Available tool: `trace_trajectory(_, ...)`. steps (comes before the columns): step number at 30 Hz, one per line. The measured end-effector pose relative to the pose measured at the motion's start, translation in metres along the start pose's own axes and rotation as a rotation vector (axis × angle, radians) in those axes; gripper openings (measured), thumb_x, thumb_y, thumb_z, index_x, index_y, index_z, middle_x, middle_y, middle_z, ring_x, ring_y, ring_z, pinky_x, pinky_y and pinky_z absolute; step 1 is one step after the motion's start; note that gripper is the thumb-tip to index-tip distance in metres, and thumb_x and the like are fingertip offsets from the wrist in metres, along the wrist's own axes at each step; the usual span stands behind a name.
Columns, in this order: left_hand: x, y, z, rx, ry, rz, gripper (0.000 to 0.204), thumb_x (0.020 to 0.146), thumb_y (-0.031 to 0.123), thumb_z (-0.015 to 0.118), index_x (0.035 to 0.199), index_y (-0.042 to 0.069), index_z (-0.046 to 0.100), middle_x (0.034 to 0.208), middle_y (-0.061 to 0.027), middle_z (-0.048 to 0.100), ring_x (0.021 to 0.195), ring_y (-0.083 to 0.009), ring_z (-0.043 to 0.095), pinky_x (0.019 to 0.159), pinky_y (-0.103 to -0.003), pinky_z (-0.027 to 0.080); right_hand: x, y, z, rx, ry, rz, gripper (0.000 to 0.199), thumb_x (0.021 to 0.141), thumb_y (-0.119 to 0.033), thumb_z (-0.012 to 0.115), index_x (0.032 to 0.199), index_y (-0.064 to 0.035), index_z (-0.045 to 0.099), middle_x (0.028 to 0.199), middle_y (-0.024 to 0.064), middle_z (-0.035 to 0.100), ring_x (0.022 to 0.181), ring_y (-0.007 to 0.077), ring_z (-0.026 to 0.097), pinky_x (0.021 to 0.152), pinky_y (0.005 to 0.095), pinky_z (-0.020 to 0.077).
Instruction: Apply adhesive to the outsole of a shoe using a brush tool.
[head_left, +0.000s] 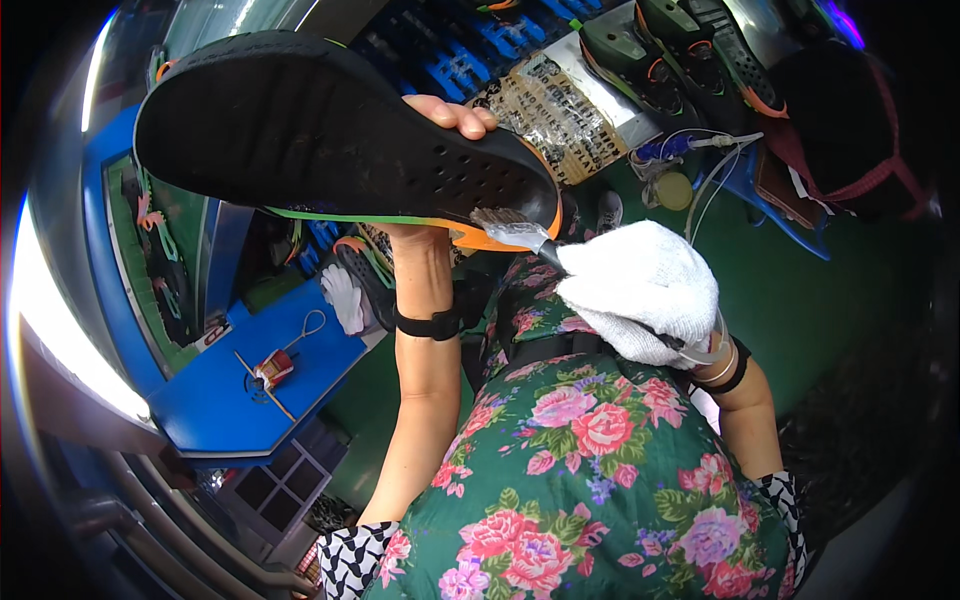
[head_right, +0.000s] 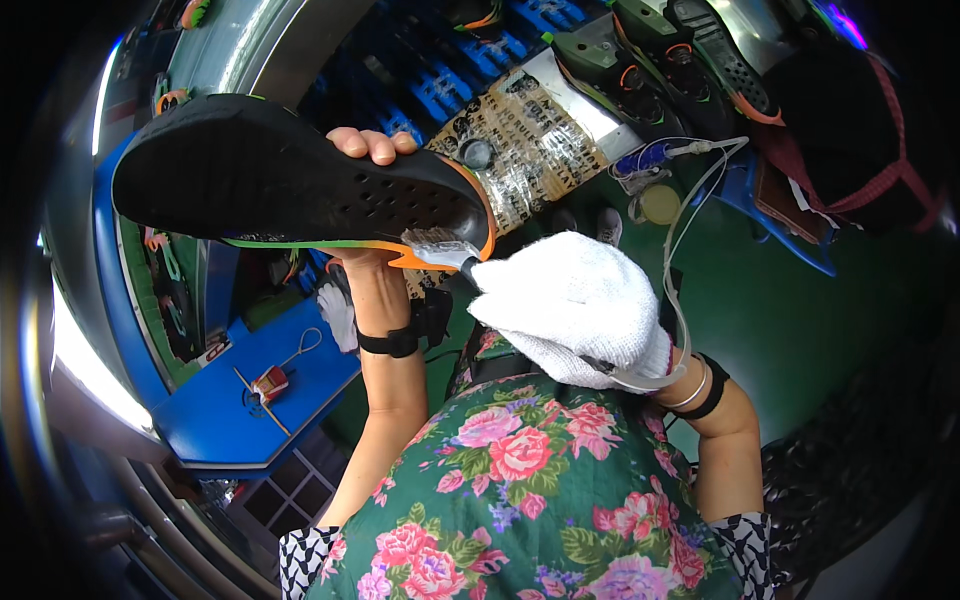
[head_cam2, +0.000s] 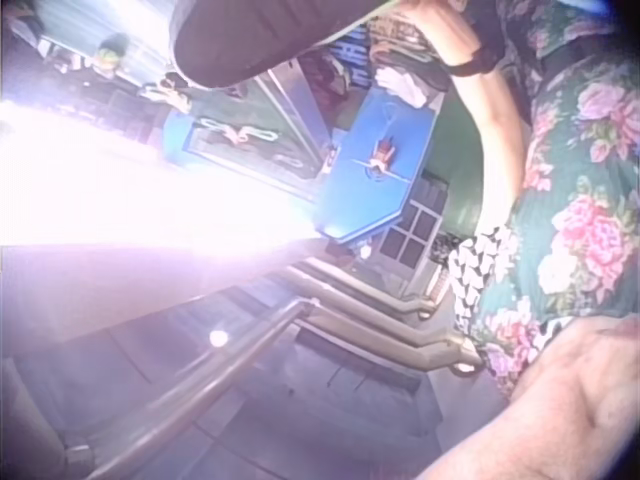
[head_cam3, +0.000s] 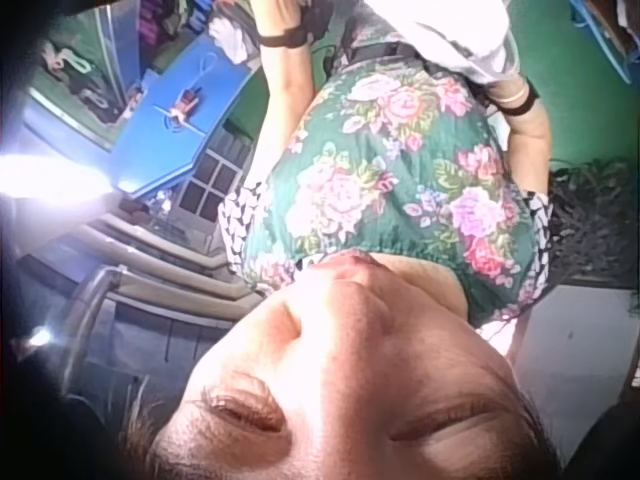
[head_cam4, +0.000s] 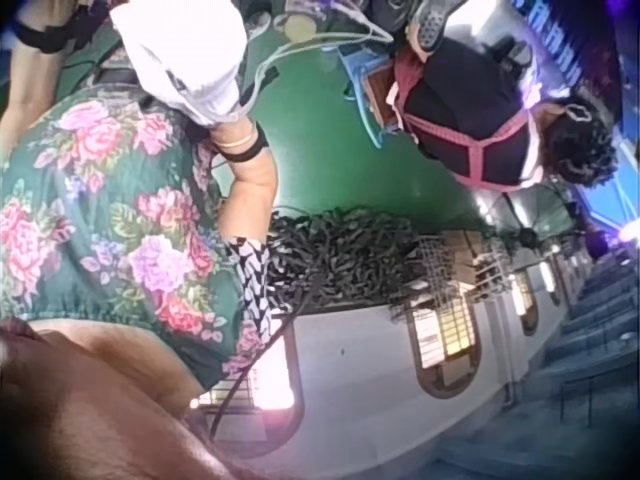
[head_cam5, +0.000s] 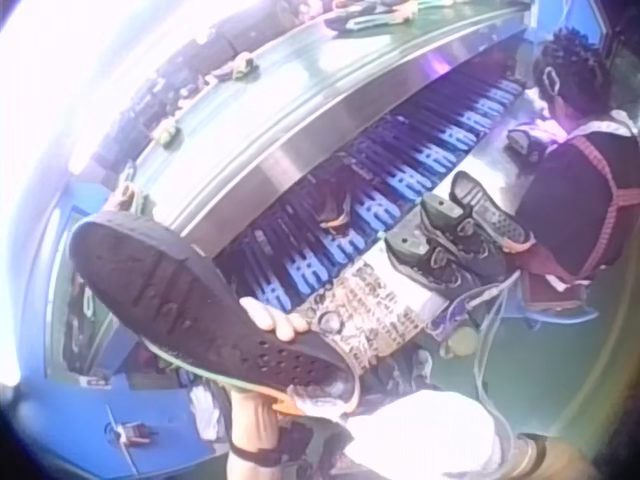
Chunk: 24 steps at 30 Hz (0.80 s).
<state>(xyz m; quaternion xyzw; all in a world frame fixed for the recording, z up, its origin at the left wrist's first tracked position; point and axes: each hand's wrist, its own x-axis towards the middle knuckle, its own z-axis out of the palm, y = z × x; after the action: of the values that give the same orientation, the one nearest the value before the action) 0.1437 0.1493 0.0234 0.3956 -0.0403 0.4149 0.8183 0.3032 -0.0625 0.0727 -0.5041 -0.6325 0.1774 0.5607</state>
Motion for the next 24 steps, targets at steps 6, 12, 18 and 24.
trace_trajectory(6, -0.004, 0.003, 0.005, 0.037, 0.016, 0.002, 0.064, 0.100, 0.055, 0.060, 0.115, -0.007, 0.062, 0.106, -0.0223, 0.068, 0.108, -0.0391, 0.069, 0.101, -0.050, 0.055, -0.008, 0.000, 0.004, 0.003, -0.088, -0.077, 0.031, 0.082, -0.004, 0.079, 0.111, -0.0137, 0.080, 0.111, 0.0091, 0.079, 0.095, 0.0264, 0.075, 0.084, 0.0381, 0.0600)
trace_trajectory(12, -0.006, 0.001, 0.011, 0.036, -0.003, -0.035, 0.061, 0.099, 0.052, 0.064, 0.117, -0.006, 0.061, 0.110, -0.0249, 0.069, 0.113, -0.0389, 0.068, 0.102, -0.050, 0.055, -0.007, -0.002, 0.004, 0.121, -0.272, -0.101, 0.034, 0.088, -0.010, 0.069, 0.122, -0.0094, 0.077, 0.123, 0.0151, 0.076, 0.106, 0.0295, 0.074, 0.090, 0.0423, 0.0596)
trace_trajectory(18, -0.009, 0.003, 0.012, 0.008, -0.002, -0.005, 0.061, 0.097, 0.051, 0.070, 0.119, -0.006, 0.061, 0.110, -0.0255, 0.070, 0.114, -0.0393, 0.068, 0.102, -0.049, 0.055, -0.007, -0.006, 0.000, 0.133, -0.271, -0.076, 0.035, 0.088, -0.009, 0.070, 0.122, -0.0125, 0.078, 0.124, 0.0113, 0.076, 0.110, 0.0289, 0.073, 0.092, 0.0413, 0.0591)
trace_trajectory(24, -0.011, 0.004, 0.008, 0.053, -0.070, 0.040, 0.074, 0.091, 0.062, 0.073, 0.118, -0.006, 0.062, 0.111, -0.0260, 0.070, 0.112, -0.0398, 0.069, 0.103, -0.049, 0.055, -0.016, -0.004, 0.004, -0.001, -0.149, -0.088, 0.035, 0.081, -0.004, 0.077, 0.115, -0.0127, 0.079, 0.118, 0.0112, 0.077, 0.098, 0.0273, 0.074, 0.085, 0.0406, 0.0604)
